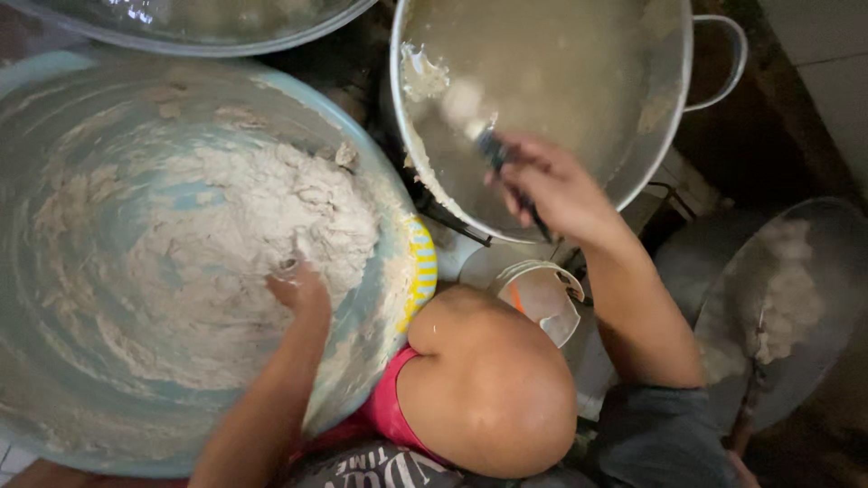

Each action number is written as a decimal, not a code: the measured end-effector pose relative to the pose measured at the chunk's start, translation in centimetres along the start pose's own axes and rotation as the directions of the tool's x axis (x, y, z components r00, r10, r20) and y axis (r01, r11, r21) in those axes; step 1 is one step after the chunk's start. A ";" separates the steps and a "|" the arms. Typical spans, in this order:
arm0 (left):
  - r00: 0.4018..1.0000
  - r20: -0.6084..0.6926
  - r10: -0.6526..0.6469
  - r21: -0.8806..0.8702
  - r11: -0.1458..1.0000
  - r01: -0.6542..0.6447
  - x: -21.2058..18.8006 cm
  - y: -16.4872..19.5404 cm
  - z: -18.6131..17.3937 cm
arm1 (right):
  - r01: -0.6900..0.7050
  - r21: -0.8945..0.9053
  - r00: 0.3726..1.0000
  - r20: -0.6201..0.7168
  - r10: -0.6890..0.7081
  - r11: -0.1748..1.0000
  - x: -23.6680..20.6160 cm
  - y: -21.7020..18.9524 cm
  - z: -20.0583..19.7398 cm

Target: The person scoops dough from a large blue basin using a small spoon and drops it into a pot of boiling water. The person repeats this action continuously, forming small dumplings that cook in the water.

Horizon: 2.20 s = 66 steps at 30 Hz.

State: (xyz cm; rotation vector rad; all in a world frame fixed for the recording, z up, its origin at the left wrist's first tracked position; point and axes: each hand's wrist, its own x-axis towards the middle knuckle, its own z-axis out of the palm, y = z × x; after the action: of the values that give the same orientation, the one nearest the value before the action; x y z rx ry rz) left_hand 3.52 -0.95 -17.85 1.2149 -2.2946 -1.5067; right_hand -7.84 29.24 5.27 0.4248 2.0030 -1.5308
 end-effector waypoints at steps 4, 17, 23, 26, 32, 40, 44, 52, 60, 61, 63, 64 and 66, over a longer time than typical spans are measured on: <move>0.991 0.122 -0.053 -0.142 0.987 0.071 -1.2 0.0 2.2 | 0.219 -0.278 0.935 -0.215 -0.283 0.935 2.8 1.4 -1.7; 0.779 0.461 0.426 -0.513 0.844 -0.158 -1.3 11.3 2.4 | 0.155 -0.231 0.937 -0.273 -0.217 0.961 -1.8 -1.5 0.0; 0.591 0.424 0.686 -0.175 0.702 -0.690 -1.5 13.6 0.7 | 0.359 -0.480 0.933 0.162 -0.321 0.800 -5.6 -2.5 5.5; 0.509 0.487 0.710 -0.164 0.647 -0.745 -1.7 13.7 0.7 | 0.543 -0.543 0.833 0.250 -0.494 0.640 -5.8 -2.9 7.1; 0.622 0.504 0.599 -0.147 0.769 -0.622 -0.6 11.7 2.0 | -0.029 -0.137 0.959 0.275 0.066 0.990 -3.7 -2.8 5.9; 0.867 0.316 0.385 -0.129 0.923 -0.363 -0.3 6.1 4.2 | 0.298 -0.433 0.919 -0.110 -0.378 0.851 0.3 -1.2 1.1; 0.876 0.324 0.358 -0.249 0.925 -0.286 -0.5 5.5 4.3 | 0.335 -0.494 0.868 -0.169 -0.467 0.802 0.7 -1.4 -0.5; 0.623 0.313 0.716 -0.153 0.686 -0.711 -2.3 12.0 1.9 | 0.219 -0.441 0.975 0.078 -0.206 0.870 -5.2 -1.5 4.8; 0.646 0.488 0.587 -0.293 0.807 -0.512 -3.6 12.0 2.0 | 0.169 -0.366 0.965 0.250 -0.079 0.915 -5.3 -1.7 6.8; 0.642 0.474 0.602 -0.281 0.795 -0.538 -3.6 11.2 2.4 | 0.032 -0.230 0.961 0.273 0.033 0.973 -5.0 -1.4 6.5; 0.636 0.447 0.629 -0.248 0.770 -0.588 -2.1 9.5 2.8 | -0.092 -0.081 0.954 0.279 0.111 0.992 -4.9 -0.6 5.1; 0.720 0.586 0.372 0.002 0.888 -0.461 -0.5 8.6 2.8 | -0.062 -0.068 0.966 0.246 0.077 0.996 -5.1 -0.1 4.1; 0.781 0.522 0.344 0.336 0.758 -0.559 4.2 7.2 2.2 | 0.036 -0.060 0.993 0.116 -0.029 0.998 -4.8 1.0 1.6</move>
State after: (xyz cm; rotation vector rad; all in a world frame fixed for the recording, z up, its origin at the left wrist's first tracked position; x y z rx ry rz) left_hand -4.35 -1.07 -14.28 0.2851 -3.0862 -1.1303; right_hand -3.11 28.46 7.14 0.2741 1.9709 -1.4738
